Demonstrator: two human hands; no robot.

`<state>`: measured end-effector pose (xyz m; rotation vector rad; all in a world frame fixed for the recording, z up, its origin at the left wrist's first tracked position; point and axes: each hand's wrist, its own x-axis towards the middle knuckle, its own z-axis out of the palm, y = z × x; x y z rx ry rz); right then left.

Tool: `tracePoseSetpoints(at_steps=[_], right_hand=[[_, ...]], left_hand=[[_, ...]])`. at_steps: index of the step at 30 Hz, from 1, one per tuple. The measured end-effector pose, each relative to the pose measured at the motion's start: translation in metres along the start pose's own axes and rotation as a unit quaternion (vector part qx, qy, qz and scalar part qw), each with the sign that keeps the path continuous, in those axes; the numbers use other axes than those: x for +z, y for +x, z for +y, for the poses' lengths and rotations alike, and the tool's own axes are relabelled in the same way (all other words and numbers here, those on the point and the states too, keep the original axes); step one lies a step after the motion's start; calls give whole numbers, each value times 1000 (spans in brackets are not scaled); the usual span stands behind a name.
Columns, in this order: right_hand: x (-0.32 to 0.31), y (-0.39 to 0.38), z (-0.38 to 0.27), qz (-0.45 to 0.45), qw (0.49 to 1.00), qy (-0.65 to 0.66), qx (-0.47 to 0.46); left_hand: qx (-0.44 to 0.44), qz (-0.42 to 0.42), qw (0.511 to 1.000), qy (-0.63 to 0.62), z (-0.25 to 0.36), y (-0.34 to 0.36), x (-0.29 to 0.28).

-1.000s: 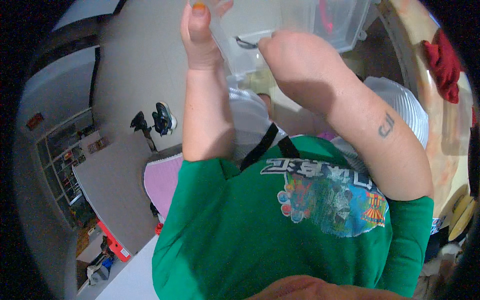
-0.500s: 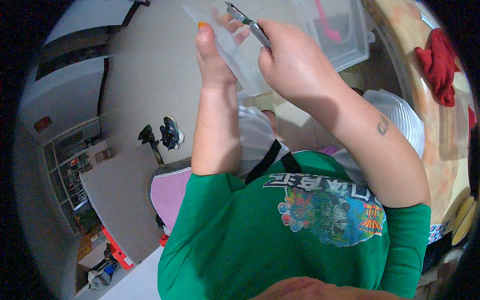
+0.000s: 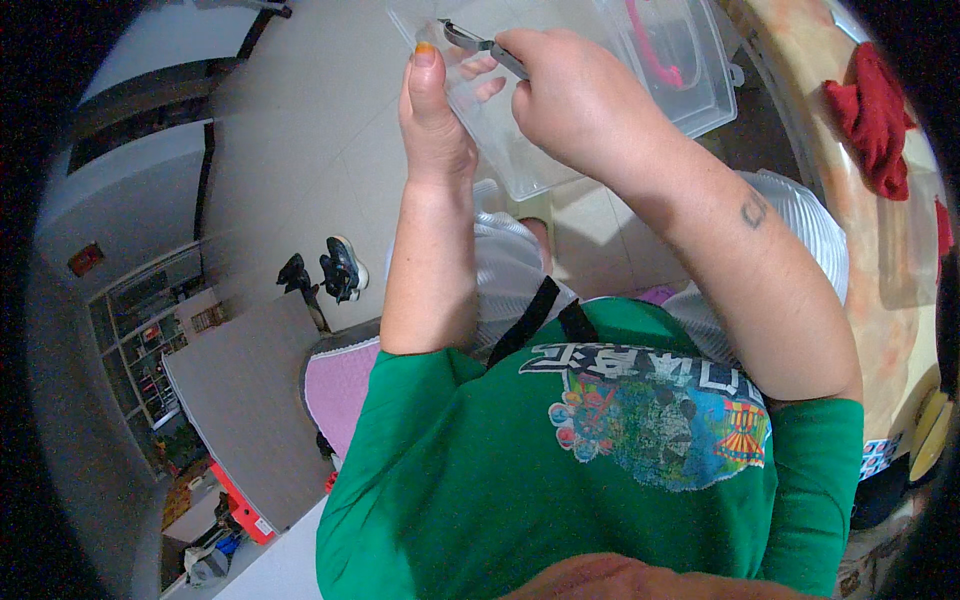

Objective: The person cleans a clear plastic container with a red cloth, wiping the exterior and interior surfaces. They open the container, remove a small item, and continue wiping before closing the lid.

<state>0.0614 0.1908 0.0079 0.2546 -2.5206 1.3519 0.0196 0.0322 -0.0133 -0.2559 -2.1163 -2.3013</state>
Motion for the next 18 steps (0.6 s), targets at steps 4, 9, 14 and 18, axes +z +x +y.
tracePoseSetpoints(at_steps=[4,9,14,18], right_hand=[[1,5,1,-39,999,22,18],[12,4,7,-36,994,91,52],[11,4,-2,-67,989,100,90],[18,-6,6,-14,999,39,14]], left_hand=[[-19,-10,1000,-1,-3,0,-12],[-25,-21,999,-5,0,-2,-14],[-42,-12,999,1,2,-2,-16],[-39,-23,999,12,0,-2,-13]])
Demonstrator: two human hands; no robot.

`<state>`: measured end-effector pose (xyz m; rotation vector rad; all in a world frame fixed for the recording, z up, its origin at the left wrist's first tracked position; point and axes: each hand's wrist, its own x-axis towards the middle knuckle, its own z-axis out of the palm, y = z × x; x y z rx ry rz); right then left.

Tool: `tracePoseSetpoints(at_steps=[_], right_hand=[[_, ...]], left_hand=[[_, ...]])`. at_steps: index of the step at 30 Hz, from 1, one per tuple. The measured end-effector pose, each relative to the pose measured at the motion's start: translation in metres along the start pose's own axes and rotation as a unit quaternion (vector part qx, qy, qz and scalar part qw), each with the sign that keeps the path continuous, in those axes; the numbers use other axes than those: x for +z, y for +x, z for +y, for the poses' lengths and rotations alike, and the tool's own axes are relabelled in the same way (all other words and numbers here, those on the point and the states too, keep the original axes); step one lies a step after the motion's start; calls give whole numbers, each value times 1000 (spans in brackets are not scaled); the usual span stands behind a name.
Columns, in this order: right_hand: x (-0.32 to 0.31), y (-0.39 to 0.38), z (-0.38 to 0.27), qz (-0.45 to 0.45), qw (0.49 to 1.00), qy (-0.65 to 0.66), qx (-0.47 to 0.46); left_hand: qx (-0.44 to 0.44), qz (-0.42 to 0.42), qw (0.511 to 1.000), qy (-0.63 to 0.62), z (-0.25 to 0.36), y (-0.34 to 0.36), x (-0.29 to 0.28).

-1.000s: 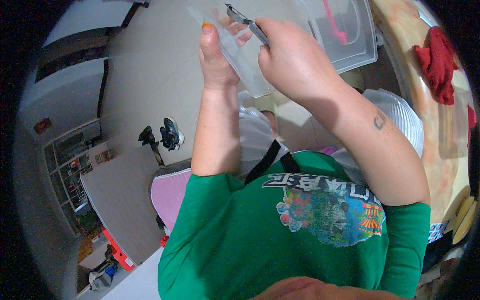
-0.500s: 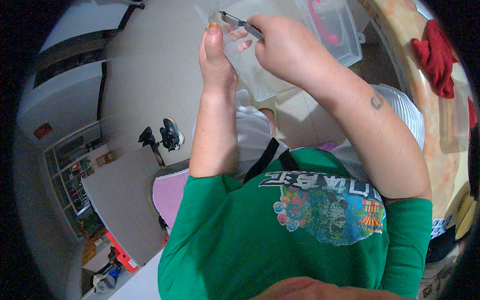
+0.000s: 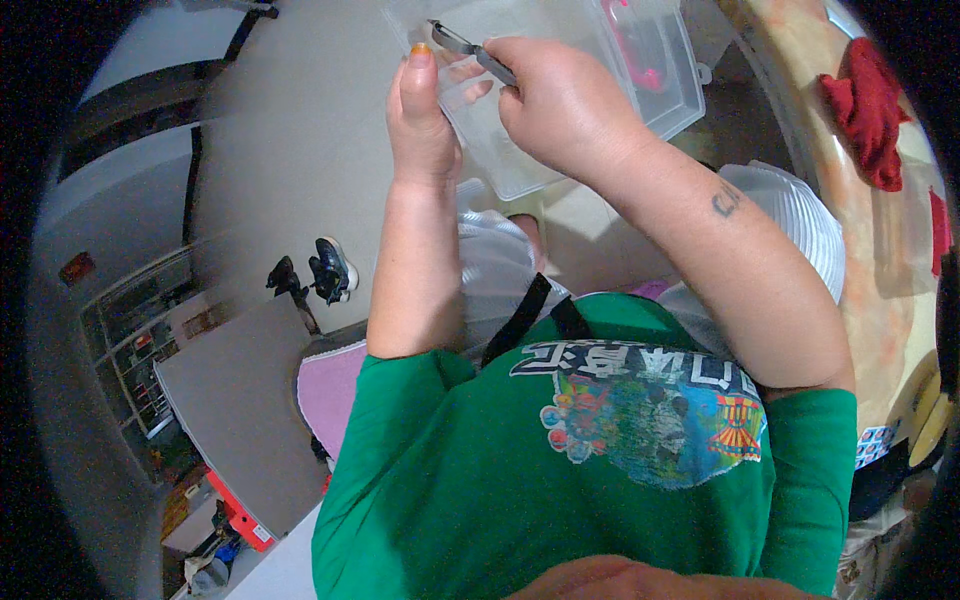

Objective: The person cleans a clear plastic container with a red cloth, wiping the exterior and interior surfaces. They open the container, remove a small item, and continue wiping before closing the lid.

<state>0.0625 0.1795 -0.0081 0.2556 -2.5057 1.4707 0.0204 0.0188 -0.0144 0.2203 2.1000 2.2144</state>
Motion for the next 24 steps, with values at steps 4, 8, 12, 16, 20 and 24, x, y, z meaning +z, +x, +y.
tracePoseSetpoints(at_steps=[4,8,12,16,20,24], right_hand=[[-2,-4,8,-1,1000,-14,-5],[5,2,2,-58,998,17,-34],[-18,-1,-15,-69,997,18,23],[-34,-9,-15,-85,996,15,29],[-24,-4,-21,-128,990,6,59],[-19,4,-16,-115,991,9,64]], left_hand=[[3,29,999,44,-10,2,3],[-1,33,998,53,-7,2,-20],[-34,101,992,65,3,9,-2],[-76,96,992,41,0,10,-6],[-106,103,986,73,17,-5,12],[-108,85,989,59,14,2,13]])
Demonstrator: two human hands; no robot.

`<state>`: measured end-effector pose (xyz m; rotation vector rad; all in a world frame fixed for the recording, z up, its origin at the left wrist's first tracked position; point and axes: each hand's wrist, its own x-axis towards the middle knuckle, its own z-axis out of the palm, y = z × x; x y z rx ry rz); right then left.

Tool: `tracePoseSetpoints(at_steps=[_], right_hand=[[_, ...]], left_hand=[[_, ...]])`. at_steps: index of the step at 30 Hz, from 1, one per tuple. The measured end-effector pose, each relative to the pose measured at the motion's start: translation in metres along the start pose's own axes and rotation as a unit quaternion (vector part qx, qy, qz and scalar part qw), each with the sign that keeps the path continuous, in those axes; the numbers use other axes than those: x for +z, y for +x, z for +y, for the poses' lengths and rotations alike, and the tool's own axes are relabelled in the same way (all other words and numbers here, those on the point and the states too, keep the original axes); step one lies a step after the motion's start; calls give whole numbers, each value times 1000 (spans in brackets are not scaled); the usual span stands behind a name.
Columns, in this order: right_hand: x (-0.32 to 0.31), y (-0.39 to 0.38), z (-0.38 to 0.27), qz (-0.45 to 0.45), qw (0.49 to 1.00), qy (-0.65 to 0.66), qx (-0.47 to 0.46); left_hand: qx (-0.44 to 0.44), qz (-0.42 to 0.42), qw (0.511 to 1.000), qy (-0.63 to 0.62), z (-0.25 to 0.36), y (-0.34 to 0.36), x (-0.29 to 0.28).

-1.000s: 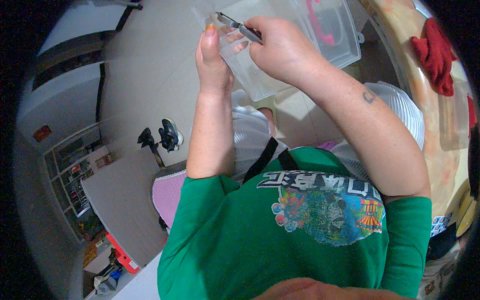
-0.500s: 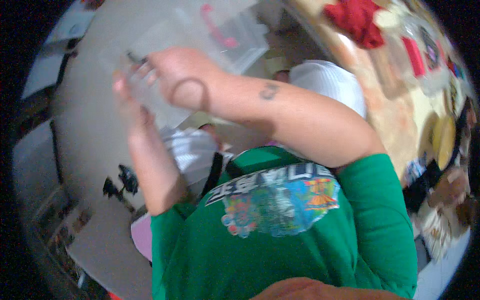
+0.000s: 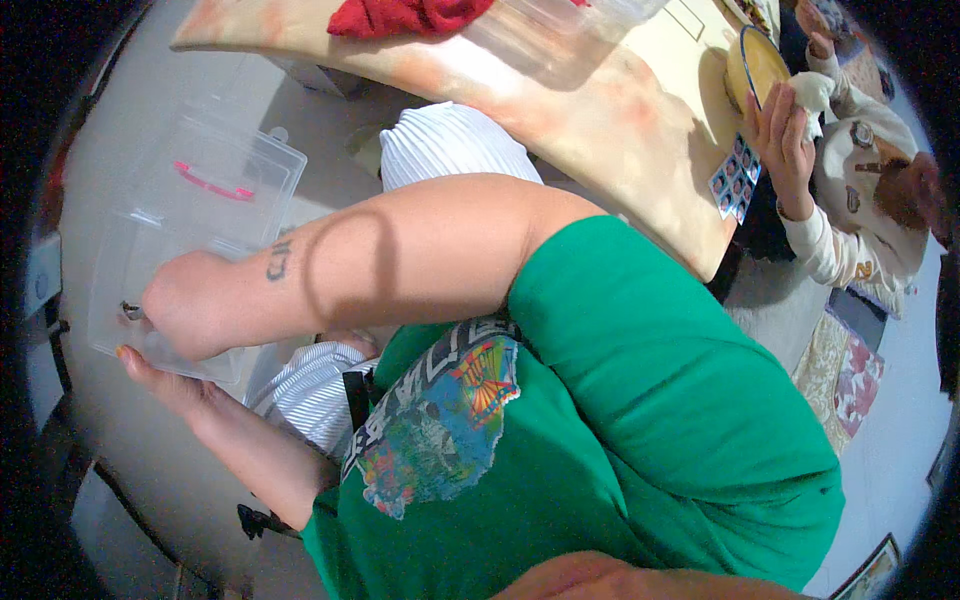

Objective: The person cleans a clear plastic container with a red cloth, wiping the exterior and interior surfaces. They open the container, remove a small item, and continue wiping before closing the lid.

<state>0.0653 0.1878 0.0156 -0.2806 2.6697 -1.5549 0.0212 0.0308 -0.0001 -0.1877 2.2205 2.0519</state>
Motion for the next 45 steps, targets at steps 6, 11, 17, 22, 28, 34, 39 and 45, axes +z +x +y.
tracePoseSetpoints(at_steps=[6,11,17,22,28,34,39,45], right_hand=[[3,1,0,13,998,63,-10],[0,-4,-9,12,998,69,-5],[3,-3,5,57,998,31,-10],[3,-6,-2,57,997,55,-5],[0,1,-2,60,991,118,32],[2,-4,-1,76,983,161,35],[4,-8,-4,94,990,104,-9],[7,-13,-13,113,980,157,-48]], left_hand=[[32,31,998,35,8,-12,7],[130,-20,991,17,-4,10,-31],[127,-49,988,-69,-5,8,-12],[121,-74,986,-87,-6,3,-15],[130,-83,984,-91,-5,-4,-3],[102,-109,983,-105,-15,0,-7],[126,-126,979,-101,-18,4,-10],[124,-75,985,-95,-5,0,-13]])
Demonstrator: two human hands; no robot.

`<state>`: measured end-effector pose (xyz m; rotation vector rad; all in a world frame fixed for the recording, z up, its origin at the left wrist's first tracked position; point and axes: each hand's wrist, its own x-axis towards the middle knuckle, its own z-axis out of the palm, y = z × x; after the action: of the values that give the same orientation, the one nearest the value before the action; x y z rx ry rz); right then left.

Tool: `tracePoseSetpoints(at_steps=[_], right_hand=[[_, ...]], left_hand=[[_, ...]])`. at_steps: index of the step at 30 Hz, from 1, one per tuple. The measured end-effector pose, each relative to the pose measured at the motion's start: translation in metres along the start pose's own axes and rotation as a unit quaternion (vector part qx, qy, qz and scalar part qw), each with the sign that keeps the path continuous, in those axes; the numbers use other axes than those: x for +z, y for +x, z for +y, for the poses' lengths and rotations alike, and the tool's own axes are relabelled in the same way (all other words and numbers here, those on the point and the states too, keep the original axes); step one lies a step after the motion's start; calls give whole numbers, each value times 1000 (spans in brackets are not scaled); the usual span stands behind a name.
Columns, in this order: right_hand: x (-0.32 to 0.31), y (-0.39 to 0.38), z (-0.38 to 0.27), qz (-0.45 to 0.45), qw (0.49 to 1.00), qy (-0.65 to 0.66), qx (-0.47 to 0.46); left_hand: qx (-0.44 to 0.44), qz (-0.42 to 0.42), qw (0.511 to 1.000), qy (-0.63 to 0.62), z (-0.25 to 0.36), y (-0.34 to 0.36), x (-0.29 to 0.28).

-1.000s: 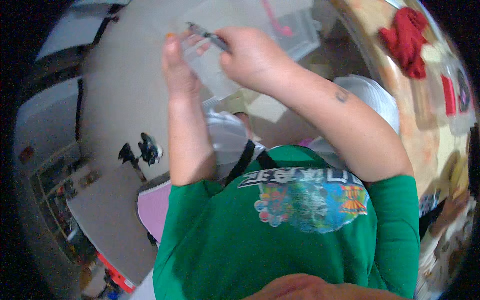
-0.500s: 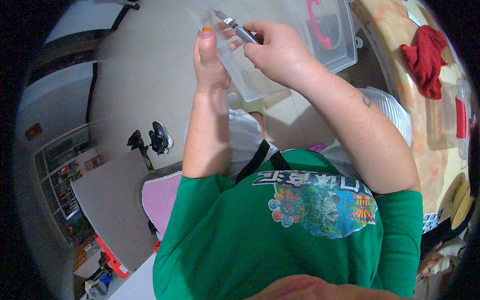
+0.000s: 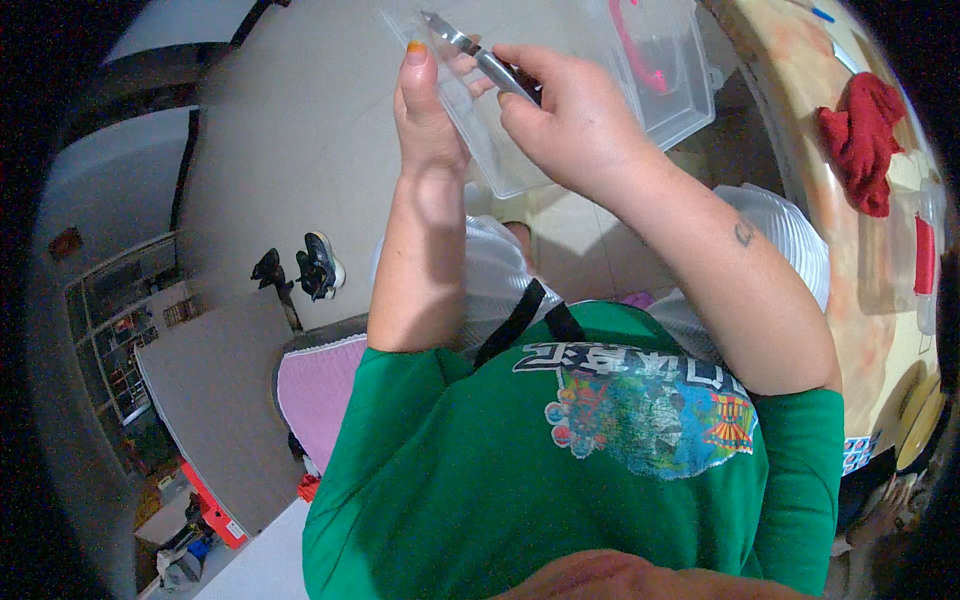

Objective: The person cleans a clear plastic container with a red cloth, wiping the exterior and interior surfaces. They open the container, remove a small item, and continue wiping before closing the lid.

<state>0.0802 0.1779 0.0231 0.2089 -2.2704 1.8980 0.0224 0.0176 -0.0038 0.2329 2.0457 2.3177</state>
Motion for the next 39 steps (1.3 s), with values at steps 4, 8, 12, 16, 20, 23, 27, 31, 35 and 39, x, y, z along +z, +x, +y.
tracePoseSetpoints(at_steps=[4,8,12,16,20,23,27,31,35,39], right_hand=[[-4,2,4,-15,1000,-22,13],[-9,4,5,-20,998,-44,30],[-10,10,7,-45,996,-42,69],[-10,14,11,-25,996,-39,74],[-7,12,9,4,997,-40,66],[-7,11,7,-10,995,-38,89],[-10,10,3,-12,995,-37,94],[-9,10,7,-12,997,-36,71],[-7,6,9,-13,999,-29,31],[-7,5,1,-16,999,10,45]], left_hand=[[21,14,1000,2,-14,1,-2],[21,23,999,14,-9,3,4],[18,10,1000,17,-13,2,6],[20,3,1000,22,-16,1,12],[17,-1,999,32,-14,0,11],[23,-6,999,33,-13,-2,11],[46,1,998,45,-7,-5,22],[62,-31,994,86,-9,-5,16],[42,-43,996,60,-14,0,5],[34,14,998,42,-5,1,13]])
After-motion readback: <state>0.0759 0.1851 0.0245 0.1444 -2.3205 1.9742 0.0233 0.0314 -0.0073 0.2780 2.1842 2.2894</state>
